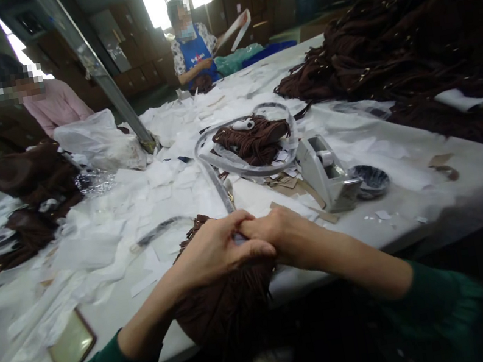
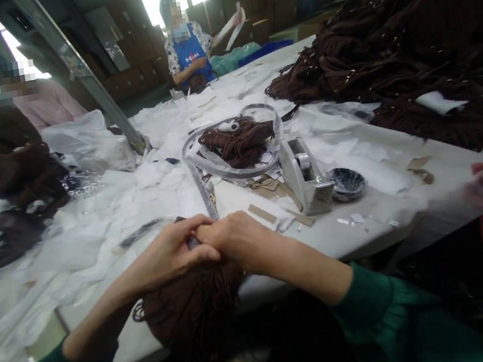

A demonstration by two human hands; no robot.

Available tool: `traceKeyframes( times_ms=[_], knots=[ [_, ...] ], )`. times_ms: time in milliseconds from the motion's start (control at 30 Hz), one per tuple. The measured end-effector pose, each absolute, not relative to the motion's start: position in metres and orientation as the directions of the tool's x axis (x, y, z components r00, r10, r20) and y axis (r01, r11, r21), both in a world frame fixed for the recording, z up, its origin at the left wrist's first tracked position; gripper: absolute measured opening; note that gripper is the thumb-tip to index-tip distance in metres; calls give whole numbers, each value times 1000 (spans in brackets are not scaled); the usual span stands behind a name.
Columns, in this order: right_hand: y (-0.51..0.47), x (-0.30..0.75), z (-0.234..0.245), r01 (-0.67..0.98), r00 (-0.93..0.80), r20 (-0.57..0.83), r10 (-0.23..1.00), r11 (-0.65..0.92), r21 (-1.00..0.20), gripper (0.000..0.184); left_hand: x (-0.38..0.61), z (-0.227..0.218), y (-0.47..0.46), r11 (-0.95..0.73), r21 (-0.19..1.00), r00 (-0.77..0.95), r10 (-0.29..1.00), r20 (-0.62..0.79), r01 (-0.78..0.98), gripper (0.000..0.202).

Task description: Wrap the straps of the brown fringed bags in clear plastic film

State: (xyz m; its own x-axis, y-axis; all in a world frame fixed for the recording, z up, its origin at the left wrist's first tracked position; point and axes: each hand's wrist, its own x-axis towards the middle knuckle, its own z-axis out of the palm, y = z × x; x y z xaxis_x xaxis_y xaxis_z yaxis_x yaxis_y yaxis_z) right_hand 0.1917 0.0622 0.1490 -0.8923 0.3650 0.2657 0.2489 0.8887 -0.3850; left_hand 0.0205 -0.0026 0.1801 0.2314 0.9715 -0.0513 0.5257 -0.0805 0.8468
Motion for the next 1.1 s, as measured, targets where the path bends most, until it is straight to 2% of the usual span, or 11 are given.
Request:
traceKeyframes(
  times_ms=[167,267,333,467,533,667,767,833,967,1033,1100],
  knots=[
    [59,184,163,249,-759,250,601,622,-742,35,38,181,-1,-61,997,-234,971,46,-56,35],
    [53,184,155,246,-670,274,690,554,-795,34,40,176,2,-142,970,-385,921,55,-199,36],
    [52,187,148,315,-674,282,683,611,-726,28,34,176,4,-54,994,-235,972,30,-98,37],
    [58,194,144,357,-776,245,581,725,-589,9,25,189,5,53,937,187,975,-124,344,40],
    [62,193,148,307,-768,268,582,702,-643,11,29,193,5,37,954,151,985,-85,296,39],
    [65,184,152,225,-705,267,657,565,-794,32,43,181,9,-57,994,-166,985,40,-93,37],
    [65,181,143,221,-653,273,706,523,-823,38,43,166,15,-112,965,-299,954,37,-238,37],
    [66,183,134,310,-640,259,723,551,-775,35,37,162,19,-47,988,-200,980,17,-145,36],
    [70,189,128,373,-726,229,648,651,-661,15,28,175,22,61,945,107,989,-100,322,39],
    [72,188,132,345,-704,267,658,645,-682,13,32,182,22,38,948,64,996,-61,315,37],
    [72,185,137,316,-651,288,703,595,-739,23,39,182,22,-6,992,-62,998,13,124,36]
  ],
)
